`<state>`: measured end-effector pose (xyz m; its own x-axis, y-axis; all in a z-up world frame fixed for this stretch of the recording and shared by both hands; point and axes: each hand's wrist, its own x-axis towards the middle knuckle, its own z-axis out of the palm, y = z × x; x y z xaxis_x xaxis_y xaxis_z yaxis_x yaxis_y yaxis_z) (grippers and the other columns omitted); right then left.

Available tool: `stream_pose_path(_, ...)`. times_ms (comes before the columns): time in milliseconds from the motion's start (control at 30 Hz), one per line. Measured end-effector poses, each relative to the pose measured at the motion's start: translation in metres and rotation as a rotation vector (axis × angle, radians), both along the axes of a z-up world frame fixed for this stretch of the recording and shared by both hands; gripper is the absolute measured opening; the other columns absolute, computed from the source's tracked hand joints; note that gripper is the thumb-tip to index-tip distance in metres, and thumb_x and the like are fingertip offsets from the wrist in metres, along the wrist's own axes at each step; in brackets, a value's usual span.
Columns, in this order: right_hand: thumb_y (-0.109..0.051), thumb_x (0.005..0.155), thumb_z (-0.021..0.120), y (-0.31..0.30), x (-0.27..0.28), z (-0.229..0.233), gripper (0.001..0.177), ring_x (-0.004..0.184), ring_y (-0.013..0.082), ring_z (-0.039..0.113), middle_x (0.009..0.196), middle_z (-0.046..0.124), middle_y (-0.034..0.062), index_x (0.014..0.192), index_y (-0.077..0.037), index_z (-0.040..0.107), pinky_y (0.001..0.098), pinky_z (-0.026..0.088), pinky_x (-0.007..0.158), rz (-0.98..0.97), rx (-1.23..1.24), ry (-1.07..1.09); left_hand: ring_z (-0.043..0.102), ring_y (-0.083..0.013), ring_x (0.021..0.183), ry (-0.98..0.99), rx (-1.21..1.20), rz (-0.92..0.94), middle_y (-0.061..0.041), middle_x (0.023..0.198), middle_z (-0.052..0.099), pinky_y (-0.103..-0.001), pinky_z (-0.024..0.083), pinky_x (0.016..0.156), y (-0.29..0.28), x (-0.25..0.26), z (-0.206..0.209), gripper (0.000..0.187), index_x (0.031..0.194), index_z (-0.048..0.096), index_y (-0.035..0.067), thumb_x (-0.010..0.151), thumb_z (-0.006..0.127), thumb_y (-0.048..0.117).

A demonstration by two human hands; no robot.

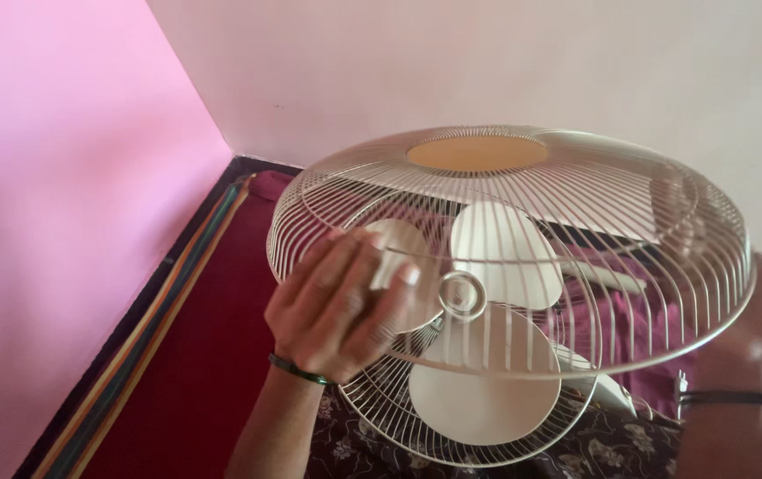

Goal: The person assembles a table fan by attaching the fan blades to the motor hub, securing them with a nut, and then fitting the front wire cage over the blades. They then use a blue zip tie to secure the cage to the fan stand.

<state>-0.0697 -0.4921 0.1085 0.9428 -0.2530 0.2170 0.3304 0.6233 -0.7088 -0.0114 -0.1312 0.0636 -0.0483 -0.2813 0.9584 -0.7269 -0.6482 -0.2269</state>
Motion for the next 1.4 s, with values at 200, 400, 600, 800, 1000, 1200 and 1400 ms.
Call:
stream_pose_path(200, -0.011, 0.103, 0.055, -0.032, -0.039, -0.060, 0.053, 0.122, 0.0438, 0.065, 0.138, 0.059, 0.0364, 0.149, 0.015, 0.047, 0.0572, 0.050, 0.103, 0.117, 0.624, -0.066, 0.068, -0.0252, 0.120, 0.063, 0.060, -0.124, -0.008, 0.125, 0.069, -0.047, 0.058, 0.106, 0.000, -0.013, -0.018, 0.039, 0.135, 0.063, 0.023, 0.100, 0.070, 0.038)
stream_pose_path(400, -0.001, 0.110, 0.052, -0.037, -0.059, -0.127, 0.052, 0.132, 0.0423, 0.062, 0.151, 0.051, 0.0342, 0.157, 0.012, 0.032, 0.0521, 0.049, 0.115, 0.158, 0.582, -0.252, 0.042, -0.0503, 0.138, 0.635, -0.351, 0.001, -0.023, 0.156, 0.031, -0.060, 0.038, 0.113, 0.018, 0.009, -0.088, 0.075, 0.156, 0.034, 0.016, 0.098, 0.056, 0.057)
stream_pose_path(600, 0.003, 0.104, 0.056, -0.067, -0.062, -0.160, 0.061, 0.121, 0.0450, 0.065, 0.149, 0.052, 0.0369, 0.160, 0.012, 0.032, 0.0485, 0.060, 0.090, 0.350, 0.424, -0.323, 0.067, -0.0347, 0.116, 1.633, -1.065, -1.224, -0.024, 0.144, 0.054, -0.040, 0.060, 0.090, 0.053, 0.045, -0.155, 0.079, 0.149, 0.038, 0.006, 0.086, 0.073, 0.040)
stream_pose_path(800, -0.003, 0.093, 0.054, -0.084, -0.072, -0.208, 0.075, 0.129, 0.0306, 0.062, 0.150, 0.054, 0.0255, 0.163, 0.011, 0.032, 0.0407, 0.052, 0.111, 0.035, 0.158, 0.149, 0.050, -0.0162, 0.066, 1.756, -1.003, -0.514, -0.015, 0.094, 0.066, -0.025, 0.042, 0.051, 0.044, 0.055, -0.168, 0.072, 0.142, 0.062, -0.005, 0.097, 0.075, 0.050)
stream_pose_path(1000, -0.024, 0.106, 0.042, -0.079, -0.053, -0.215, 0.054, 0.114, 0.0219, 0.064, 0.131, 0.065, 0.0126, 0.152, 0.005, 0.049, 0.0344, 0.053, 0.098, -0.193, -0.040, 0.394, 0.062, -0.0265, 0.110, 1.656, -0.784, -0.085, -0.012, 0.113, 0.068, -0.046, 0.052, 0.094, 0.019, 0.034, -0.139, 0.073, 0.135, 0.063, 0.004, 0.083, 0.075, 0.054)
stream_pose_path(1200, -0.033, 0.106, 0.053, -0.082, -0.036, -0.233, 0.042, 0.099, 0.0140, 0.060, 0.114, 0.061, 0.0027, 0.139, -0.006, 0.054, 0.0302, 0.049, 0.081, -0.275, -0.330, 0.547, 0.051, -0.0366, 0.136, 1.605, -0.641, 0.058, -0.023, 0.136, 0.055, -0.055, 0.048, 0.106, 0.003, 0.033, -0.135, 0.077, 0.132, 0.069, 0.004, 0.084, 0.066, 0.064)
stream_pose_path(1400, -0.033, 0.103, 0.053, -0.070, -0.028, -0.239, 0.046, 0.101, 0.0123, 0.057, 0.116, 0.062, 0.0022, 0.140, -0.006, 0.056, 0.0298, 0.046, 0.084, -0.293, -0.458, 0.624, 0.055, -0.0392, 0.127, 1.616, -0.654, 0.075, -0.026, 0.135, 0.051, -0.053, 0.053, 0.097, 0.006, 0.028, -0.143, 0.089, 0.135, 0.057, -0.003, 0.080, 0.071, 0.066)
